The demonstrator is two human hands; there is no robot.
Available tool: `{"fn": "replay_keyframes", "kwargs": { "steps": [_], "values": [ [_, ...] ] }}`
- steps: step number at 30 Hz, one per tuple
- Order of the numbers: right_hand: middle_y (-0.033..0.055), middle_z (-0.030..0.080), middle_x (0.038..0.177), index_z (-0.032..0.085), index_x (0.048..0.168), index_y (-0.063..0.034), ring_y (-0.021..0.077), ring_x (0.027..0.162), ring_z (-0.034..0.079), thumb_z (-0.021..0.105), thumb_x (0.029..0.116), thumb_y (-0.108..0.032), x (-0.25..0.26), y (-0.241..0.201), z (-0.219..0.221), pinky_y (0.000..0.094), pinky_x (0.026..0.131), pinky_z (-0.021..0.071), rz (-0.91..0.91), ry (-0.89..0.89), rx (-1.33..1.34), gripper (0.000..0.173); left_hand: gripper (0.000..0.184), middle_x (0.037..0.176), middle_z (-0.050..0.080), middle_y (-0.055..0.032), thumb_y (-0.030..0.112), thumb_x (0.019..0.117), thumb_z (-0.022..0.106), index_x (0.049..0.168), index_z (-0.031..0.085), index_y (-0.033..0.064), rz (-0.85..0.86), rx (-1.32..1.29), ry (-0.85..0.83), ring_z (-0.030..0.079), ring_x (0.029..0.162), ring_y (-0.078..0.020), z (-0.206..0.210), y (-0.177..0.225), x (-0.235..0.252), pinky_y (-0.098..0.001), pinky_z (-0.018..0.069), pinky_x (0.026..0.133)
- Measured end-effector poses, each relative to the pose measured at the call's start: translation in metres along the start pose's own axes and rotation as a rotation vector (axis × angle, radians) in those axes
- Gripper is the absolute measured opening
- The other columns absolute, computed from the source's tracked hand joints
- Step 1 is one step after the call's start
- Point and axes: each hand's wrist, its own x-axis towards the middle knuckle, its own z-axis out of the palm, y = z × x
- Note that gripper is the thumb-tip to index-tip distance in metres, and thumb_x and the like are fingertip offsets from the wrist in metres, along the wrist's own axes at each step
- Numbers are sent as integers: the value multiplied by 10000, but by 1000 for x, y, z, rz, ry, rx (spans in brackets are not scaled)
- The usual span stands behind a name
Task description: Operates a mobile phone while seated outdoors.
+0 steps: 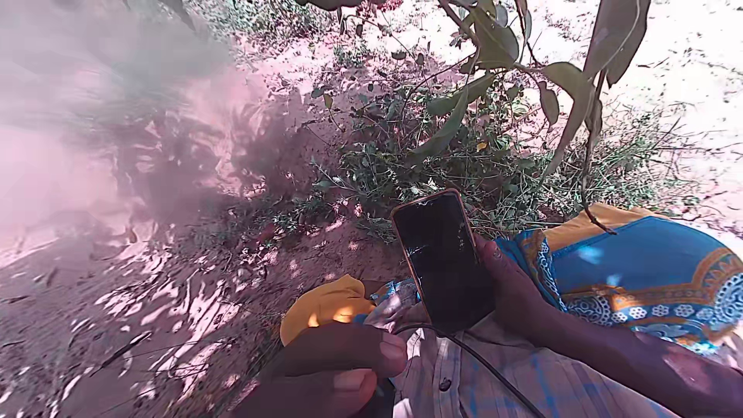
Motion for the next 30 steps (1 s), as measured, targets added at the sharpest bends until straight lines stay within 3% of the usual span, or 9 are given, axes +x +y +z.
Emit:
{"fn": "replay_keyframes", "kwargs": {
  "steps": [4,8,10,18,20,22,23,25,30],
  "values": [
    [117,541,1438,385,1459,124,11,1324,510,238,1117,-472,1,1,-2,216,1144,411,18,-3,24,703,693,1462,564,24,548,931,661,1516,470,228,-246,267,64,550,1320,-150,-17,-40,-3,-306,518,1035],
    [109,551,1432,409,1457,93,29,1334,512,241,1109,-490,2,0,-1,233,1158,405,44,-8,29,699,843,1419,550,-186,513,925,675,1493,418,-55,-410,434,34,574,1277,-158,-5,-60,-3,-272,526,1003],
    [110,546,1446,410,1465,89,26,1346,500,243,1108,-492,2,0,-2,230,1166,393,51,-21,16,702,872,1421,564,-163,529,907,674,1520,402,-28,-450,489,1,583,1258,-133,-2,-67,-3,-252,530,977],
    [93,598,1373,452,1421,86,36,1283,557,250,1107,-457,2,3,-3,246,1120,448,118,-70,60,659,864,1411,576,-204,365,861,736,1516,378,-71,-550,567,-94,587,1275,-220,5,-65,4,-381,450,1101],
    [82,599,1361,456,1413,85,22,1268,554,243,1108,-438,2,3,-3,238,1111,444,124,-67,71,641,894,1411,570,-217,371,856,765,1508,367,-95,-428,541,-94,590,1273,-213,0,-77,-4,-354,455,1094],
    [52,625,1303,487,1380,60,7,1230,567,258,1110,-430,2,4,-2,232,1088,457,126,-51,93,604,908,1350,619,-169,559,885,712,1479,435,-71,-162,578,18,611,1232,-181,-1,-111,-22,-323,490,1072],
    [43,633,1283,490,1372,54,6,1217,572,262,1111,-419,2,4,-2,232,1082,459,127,-43,104,587,905,1347,630,-143,594,879,698,1475,458,-43,-155,604,52,607,1237,-170,2,-112,-22,-324,489,1069],
    [35,653,1255,490,1366,62,8,1198,594,265,1108,-361,1,2,-1,237,1074,472,134,-12,138,544,911,1406,608,-102,556,840,706,1516,433,10,-400,657,6,564,1302,-159,10,-81,-10,-363,444,1097],
    [-23,692,1075,591,1197,-7,0,1059,638,251,1084,-255,1,-2,1,228,982,513,164,76,175,436,896,1409,601,-129,506,841,728,1492,430,-33,-443,635,2,564,1307,-152,15,-76,-10,-342,444,1108]
  ]
}}
